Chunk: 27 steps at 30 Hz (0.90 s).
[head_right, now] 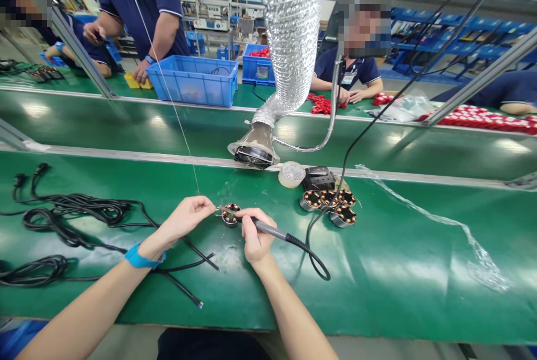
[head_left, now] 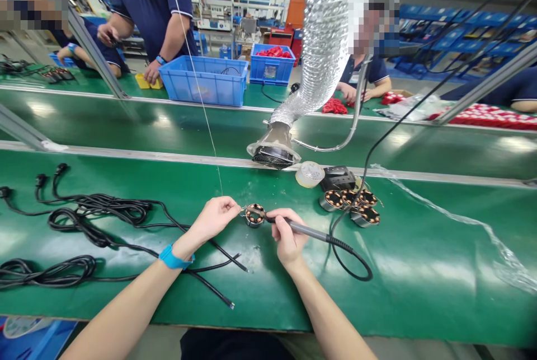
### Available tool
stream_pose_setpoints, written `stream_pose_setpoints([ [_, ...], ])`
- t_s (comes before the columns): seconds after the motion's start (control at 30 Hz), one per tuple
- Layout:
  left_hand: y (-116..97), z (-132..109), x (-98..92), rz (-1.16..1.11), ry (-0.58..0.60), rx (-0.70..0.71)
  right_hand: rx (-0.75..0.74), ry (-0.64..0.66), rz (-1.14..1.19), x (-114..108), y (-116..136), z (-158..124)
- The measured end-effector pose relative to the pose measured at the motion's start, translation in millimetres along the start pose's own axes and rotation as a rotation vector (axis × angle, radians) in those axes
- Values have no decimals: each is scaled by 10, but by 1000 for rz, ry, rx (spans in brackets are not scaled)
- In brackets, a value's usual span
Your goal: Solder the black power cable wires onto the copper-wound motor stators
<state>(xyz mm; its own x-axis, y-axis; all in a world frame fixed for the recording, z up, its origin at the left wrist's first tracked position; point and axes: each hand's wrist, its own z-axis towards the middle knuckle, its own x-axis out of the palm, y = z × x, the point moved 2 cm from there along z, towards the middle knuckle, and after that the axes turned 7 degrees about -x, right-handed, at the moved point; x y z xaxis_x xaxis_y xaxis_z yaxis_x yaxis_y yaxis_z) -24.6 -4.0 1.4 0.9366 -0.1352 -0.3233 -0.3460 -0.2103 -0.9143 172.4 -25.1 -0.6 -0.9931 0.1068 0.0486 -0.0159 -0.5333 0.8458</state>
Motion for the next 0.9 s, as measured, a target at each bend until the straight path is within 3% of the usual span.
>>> stream_pose_setpoints([
  [0.4, 9, 7, -5, -18, 1, 16, -8, 7, 18, 0, -4, -7],
  [0.7, 6, 9, -5, -16, -1, 9, -28, 92, -15, 18, -26, -14],
  [0.9, -11, 3, -4, -18, 1, -9, -43, 41, -9, -11, -26, -15],
])
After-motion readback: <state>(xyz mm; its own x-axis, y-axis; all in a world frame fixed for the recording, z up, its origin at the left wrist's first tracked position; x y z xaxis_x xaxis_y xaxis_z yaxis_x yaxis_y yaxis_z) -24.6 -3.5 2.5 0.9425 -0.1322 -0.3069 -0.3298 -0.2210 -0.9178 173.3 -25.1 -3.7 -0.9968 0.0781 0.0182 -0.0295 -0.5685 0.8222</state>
